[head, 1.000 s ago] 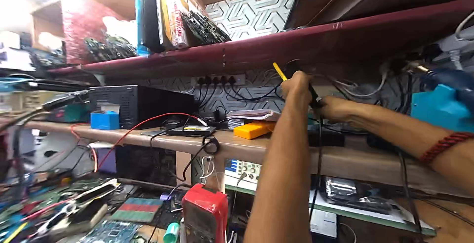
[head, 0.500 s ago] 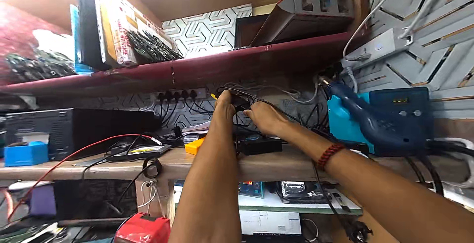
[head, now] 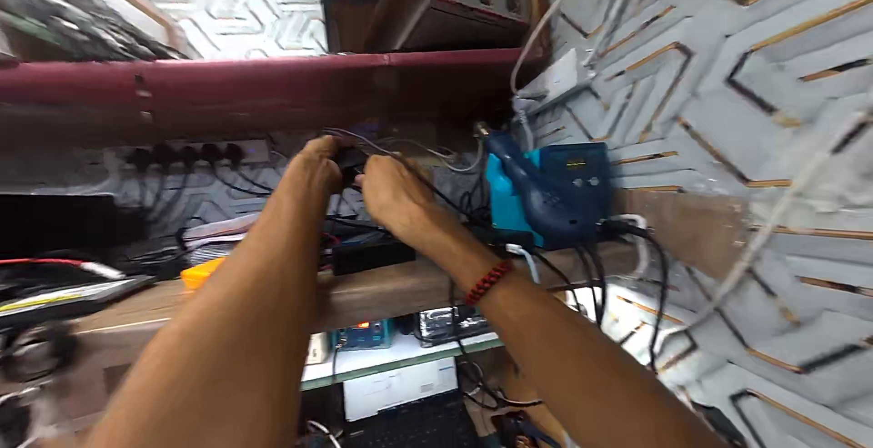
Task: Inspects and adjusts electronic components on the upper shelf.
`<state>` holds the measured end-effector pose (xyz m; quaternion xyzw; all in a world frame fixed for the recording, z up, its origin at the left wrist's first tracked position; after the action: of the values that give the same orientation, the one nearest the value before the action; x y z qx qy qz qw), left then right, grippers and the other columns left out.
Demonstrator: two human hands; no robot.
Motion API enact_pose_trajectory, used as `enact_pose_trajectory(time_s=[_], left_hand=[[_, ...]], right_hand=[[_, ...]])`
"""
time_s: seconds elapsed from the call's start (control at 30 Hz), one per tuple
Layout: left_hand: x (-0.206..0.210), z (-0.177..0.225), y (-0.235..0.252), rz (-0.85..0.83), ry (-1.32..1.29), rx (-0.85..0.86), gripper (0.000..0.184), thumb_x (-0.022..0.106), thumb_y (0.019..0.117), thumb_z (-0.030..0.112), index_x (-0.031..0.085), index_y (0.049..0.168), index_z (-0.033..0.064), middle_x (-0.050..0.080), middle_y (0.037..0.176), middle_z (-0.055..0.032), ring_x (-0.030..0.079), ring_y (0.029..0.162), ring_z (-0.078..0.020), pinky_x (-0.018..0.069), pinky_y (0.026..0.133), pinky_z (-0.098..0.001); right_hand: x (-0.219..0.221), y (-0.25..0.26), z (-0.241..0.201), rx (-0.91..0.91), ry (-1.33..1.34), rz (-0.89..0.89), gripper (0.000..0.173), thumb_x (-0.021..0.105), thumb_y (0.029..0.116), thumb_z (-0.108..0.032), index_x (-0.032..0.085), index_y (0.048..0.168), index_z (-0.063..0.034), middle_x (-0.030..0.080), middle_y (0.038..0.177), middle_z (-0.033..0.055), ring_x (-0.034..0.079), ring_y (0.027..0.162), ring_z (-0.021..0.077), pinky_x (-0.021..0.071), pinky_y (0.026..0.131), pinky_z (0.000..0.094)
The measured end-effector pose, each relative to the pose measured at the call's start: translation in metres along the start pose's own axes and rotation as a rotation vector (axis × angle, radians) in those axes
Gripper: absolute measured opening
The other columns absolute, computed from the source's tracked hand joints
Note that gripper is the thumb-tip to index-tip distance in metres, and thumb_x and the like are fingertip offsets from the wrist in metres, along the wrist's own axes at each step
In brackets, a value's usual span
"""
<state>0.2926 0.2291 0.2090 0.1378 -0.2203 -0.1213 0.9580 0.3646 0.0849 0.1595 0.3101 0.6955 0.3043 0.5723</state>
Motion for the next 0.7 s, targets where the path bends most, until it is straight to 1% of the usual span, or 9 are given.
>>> enact_pose_trajectory(time_s=[0.03,0.1,0.13,0.23,0.33,0.5,0.6,0.63,0.7], left_hand=[[0.0,-0.001,0.005,0.012,0.006,0.006,0.019,0.067,0.0914,0.02,0.062,0.106,0.0099,0.065,0.086,-0.0057,0.064,0.07,-0.0146,0.055,0.061,-0.0339],[-0.005,-0.001,0.014,0.06,0.056,0.047,0.028,0.068,0.0929,0.023,0.062,0.117,0.0101,0.065,0.096,-0.0071,0.064,0.077,-0.0162,0.0552,0.066,-0.0352],[-0.007,-0.001,0.012,0.078,0.069,0.06,0.031,0.069,0.0923,0.022,0.062,0.12,0.01,0.065,0.099,-0.0075,0.064,0.08,-0.0169,0.0555,0.068,-0.0362],[-0.009,0.002,0.001,0.092,0.067,0.067,0.027,0.069,0.0902,0.022,0.063,0.114,0.0112,0.066,0.095,-0.006,0.065,0.077,-0.0153,0.055,0.065,-0.0346],[-0.006,-0.002,0.003,0.091,0.022,0.036,0.026,0.071,0.0898,0.022,0.063,0.112,0.0105,0.065,0.092,-0.0073,0.064,0.073,-0.0167,0.0541,0.061,-0.0352],[0.003,-0.004,-0.003,-0.035,-0.006,-0.023,0.018,0.066,0.0933,0.02,0.061,0.105,0.0077,0.064,0.083,-0.0084,0.062,0.065,-0.0175,0.0532,0.055,-0.035],[0.007,-0.004,0.001,-0.019,0.033,-0.007,0.016,0.064,0.0939,0.02,0.062,0.104,0.0078,0.063,0.081,-0.008,0.06,0.063,-0.0167,0.0509,0.053,-0.0338],[0.004,-0.002,0.003,0.01,0.031,0.022,0.016,0.064,0.0935,0.02,0.061,0.105,0.0078,0.063,0.083,-0.0078,0.06,0.065,-0.0165,0.0511,0.055,-0.0338],[-0.022,0.004,0.013,0.056,-0.024,0.068,0.027,0.063,0.0957,0.021,0.06,0.119,0.0071,0.064,0.1,-0.0102,0.063,0.082,-0.0194,0.0545,0.069,-0.0388]], right_hand=[[0.0,0.002,0.004,0.013,-0.012,0.002,0.031,0.052,0.1059,-0.03,0.07,0.104,-0.0051,0.071,0.108,0.0156,0.068,0.106,0.0324,0.0535,0.085,0.0544],[0.0,0.007,0.006,0.03,-0.036,-0.012,0.031,0.054,0.105,-0.031,0.07,0.101,-0.0056,0.071,0.108,0.0151,0.068,0.106,0.0321,0.0536,0.082,0.0544],[0.001,0.005,0.004,0.024,-0.045,-0.012,0.031,0.053,0.1053,-0.031,0.07,0.1,-0.0058,0.071,0.108,0.0145,0.068,0.105,0.0313,0.0535,0.081,0.0534],[0.001,-0.004,-0.002,-0.025,-0.078,0.004,0.033,0.049,0.1072,-0.031,0.07,0.1,-0.0072,0.071,0.107,0.0124,0.069,0.104,0.0291,0.0545,0.08,0.0511],[0.0,-0.002,0.007,-0.015,-0.039,-0.017,0.035,0.048,0.108,-0.032,0.069,0.102,-0.0051,0.071,0.108,0.0149,0.068,0.106,0.0314,0.0548,0.083,0.0537],[0.004,-0.002,0.018,-0.044,-0.05,0.016,0.041,0.045,0.109,-0.036,0.067,0.1,-0.0032,0.068,0.102,0.0172,0.068,0.101,0.0339,0.0548,0.082,0.0545],[0.002,-0.01,0.019,-0.044,-0.092,0.046,0.041,0.045,0.109,-0.036,0.067,0.096,-0.0041,0.069,0.097,0.0165,0.069,0.097,0.034,0.0547,0.079,0.0543],[-0.005,-0.022,0.012,-0.042,-0.107,0.043,0.039,0.046,0.1087,-0.034,0.069,0.097,-0.004,0.069,0.098,0.0163,0.069,0.098,0.0336,0.055,0.079,0.0533],[-0.031,-0.054,-0.001,0.005,-0.116,-0.052,0.036,0.047,0.11,-0.032,0.068,0.109,-0.0023,0.068,0.103,0.0184,0.068,0.102,0.0356,0.0543,0.082,0.0534]])
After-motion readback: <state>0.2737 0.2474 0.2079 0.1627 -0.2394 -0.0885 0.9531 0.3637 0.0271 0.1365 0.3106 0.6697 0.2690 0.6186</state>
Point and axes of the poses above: each hand's wrist, its own y-axis towards the middle knuckle, its own x-axis out of the palm, z = x × y, the point moved 3 cm from there along y, towards the middle knuckle
